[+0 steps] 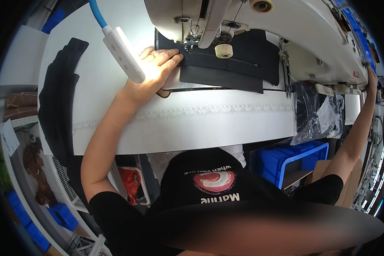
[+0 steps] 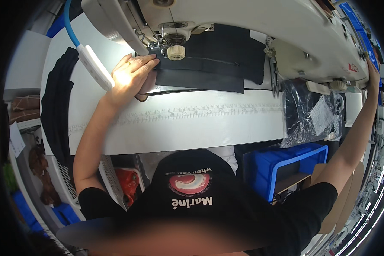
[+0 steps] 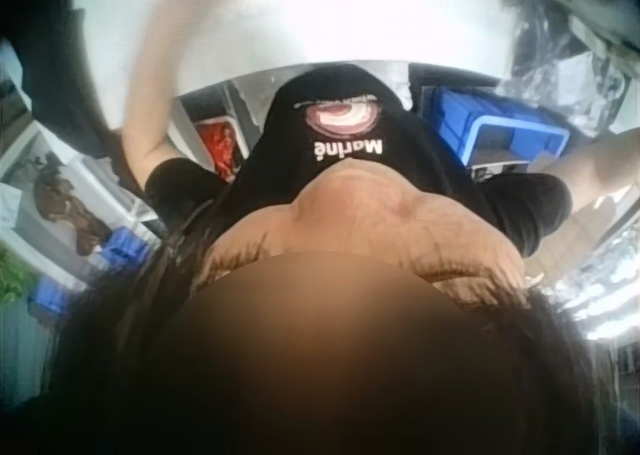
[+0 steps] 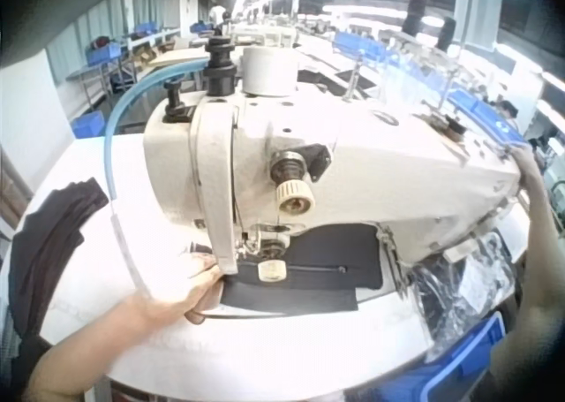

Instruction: Sewing a zipper onto a piece of black leather or fabric using an industrial sewing machine.

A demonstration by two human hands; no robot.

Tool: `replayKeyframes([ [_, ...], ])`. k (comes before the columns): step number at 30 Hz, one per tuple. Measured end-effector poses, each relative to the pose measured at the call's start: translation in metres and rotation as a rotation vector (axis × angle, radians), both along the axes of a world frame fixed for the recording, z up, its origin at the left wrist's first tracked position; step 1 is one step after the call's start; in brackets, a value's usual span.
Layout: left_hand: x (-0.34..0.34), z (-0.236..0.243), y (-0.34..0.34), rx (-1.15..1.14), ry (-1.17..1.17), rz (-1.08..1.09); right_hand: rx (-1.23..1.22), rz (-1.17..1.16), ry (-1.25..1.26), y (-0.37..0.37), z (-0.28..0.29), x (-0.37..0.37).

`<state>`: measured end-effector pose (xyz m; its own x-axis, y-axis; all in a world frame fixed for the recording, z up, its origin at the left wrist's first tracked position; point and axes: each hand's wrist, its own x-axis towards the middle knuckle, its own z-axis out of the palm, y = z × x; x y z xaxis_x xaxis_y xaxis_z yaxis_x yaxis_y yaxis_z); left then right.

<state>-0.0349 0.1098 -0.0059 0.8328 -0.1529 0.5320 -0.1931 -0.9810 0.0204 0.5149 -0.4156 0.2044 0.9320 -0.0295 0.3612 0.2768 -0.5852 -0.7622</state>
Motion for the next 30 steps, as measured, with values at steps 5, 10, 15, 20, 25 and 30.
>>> replayKeyframes([
  [5,0.003,-0.004,-0.010,-0.081,-0.004,0.047,0.115,-0.005,0.111,0.000,-0.007,-0.021],
  [10,0.006,-0.003,-0.008,-0.108,-0.014,0.059,0.609,0.163,-0.290,0.015,-0.082,-0.089],
  [15,0.005,-0.003,-0.010,-0.113,-0.043,0.059,0.651,0.102,-0.066,0.007,-0.075,-0.088],
  [20,0.008,-0.001,-0.010,-0.103,-0.119,0.007,0.661,0.055,-0.343,-0.017,-0.105,-0.055],
  [25,0.007,0.004,-0.014,-0.093,-0.114,0.011,-0.283,-0.184,-0.041,-0.008,-0.043,-0.094],
  [30,0.009,0.007,-0.012,-0.163,-0.113,0.029,-0.238,0.388,-0.524,0.105,-0.052,-0.246],
])
